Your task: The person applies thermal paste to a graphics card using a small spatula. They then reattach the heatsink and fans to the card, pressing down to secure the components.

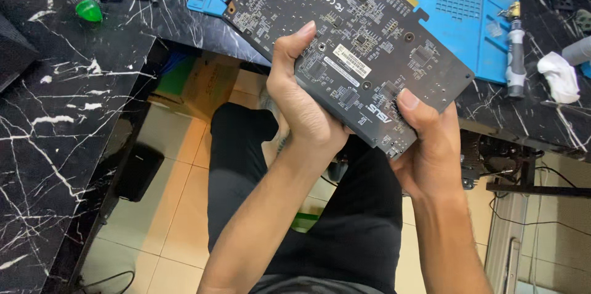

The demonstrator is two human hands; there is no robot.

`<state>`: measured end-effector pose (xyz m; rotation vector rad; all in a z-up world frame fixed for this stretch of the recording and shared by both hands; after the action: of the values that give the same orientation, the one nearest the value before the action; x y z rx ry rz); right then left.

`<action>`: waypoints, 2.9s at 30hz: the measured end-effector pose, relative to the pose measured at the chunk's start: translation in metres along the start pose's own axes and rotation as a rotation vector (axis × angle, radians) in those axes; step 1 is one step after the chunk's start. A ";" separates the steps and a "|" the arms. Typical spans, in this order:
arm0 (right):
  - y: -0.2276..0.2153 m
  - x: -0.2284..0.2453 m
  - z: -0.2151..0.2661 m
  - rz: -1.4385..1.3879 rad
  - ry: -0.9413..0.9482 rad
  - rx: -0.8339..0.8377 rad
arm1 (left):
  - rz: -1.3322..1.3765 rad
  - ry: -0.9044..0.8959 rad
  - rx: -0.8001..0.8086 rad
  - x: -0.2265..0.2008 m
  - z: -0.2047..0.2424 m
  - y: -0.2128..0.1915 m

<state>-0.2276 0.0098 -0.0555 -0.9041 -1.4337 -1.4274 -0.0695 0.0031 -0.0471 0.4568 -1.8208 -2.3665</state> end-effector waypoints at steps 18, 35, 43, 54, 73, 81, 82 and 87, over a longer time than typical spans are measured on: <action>0.003 -0.006 -0.005 -0.320 0.149 0.139 | -0.132 -0.039 0.125 -0.011 0.018 0.028; 0.017 0.132 -0.012 -0.295 0.134 0.254 | -0.130 0.116 0.569 0.017 0.035 0.098; 0.010 0.145 -0.011 -0.283 0.089 0.230 | -0.165 0.063 0.457 0.021 0.040 0.102; -0.025 0.123 -0.029 -0.282 0.222 0.179 | 0.182 0.203 0.688 0.018 0.064 0.120; -0.015 0.120 -0.033 -0.434 0.343 0.284 | -0.561 0.397 0.685 0.021 0.081 0.124; 0.014 0.118 -0.015 -0.833 0.541 0.533 | -0.730 0.333 0.233 -0.010 0.087 0.151; 0.015 0.118 -0.014 -0.835 0.537 0.536 | -0.732 0.334 0.237 -0.010 0.085 0.152; 0.011 0.111 -0.011 -0.882 0.580 0.504 | -0.386 0.114 -0.090 0.003 0.076 0.113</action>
<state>-0.2538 -0.0110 0.0519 0.5131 -1.6612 -1.6069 -0.1054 0.0420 0.0781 0.9890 -1.6927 -2.5813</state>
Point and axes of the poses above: each hand's wrist, its own z-axis away from the middle knuckle, its own y-axis out of the palm, x = y × z, the point moved 9 cm from there along -z, towards the middle knuckle, and after that the axes turned 7 degrees about z, right-handed, at the moved point
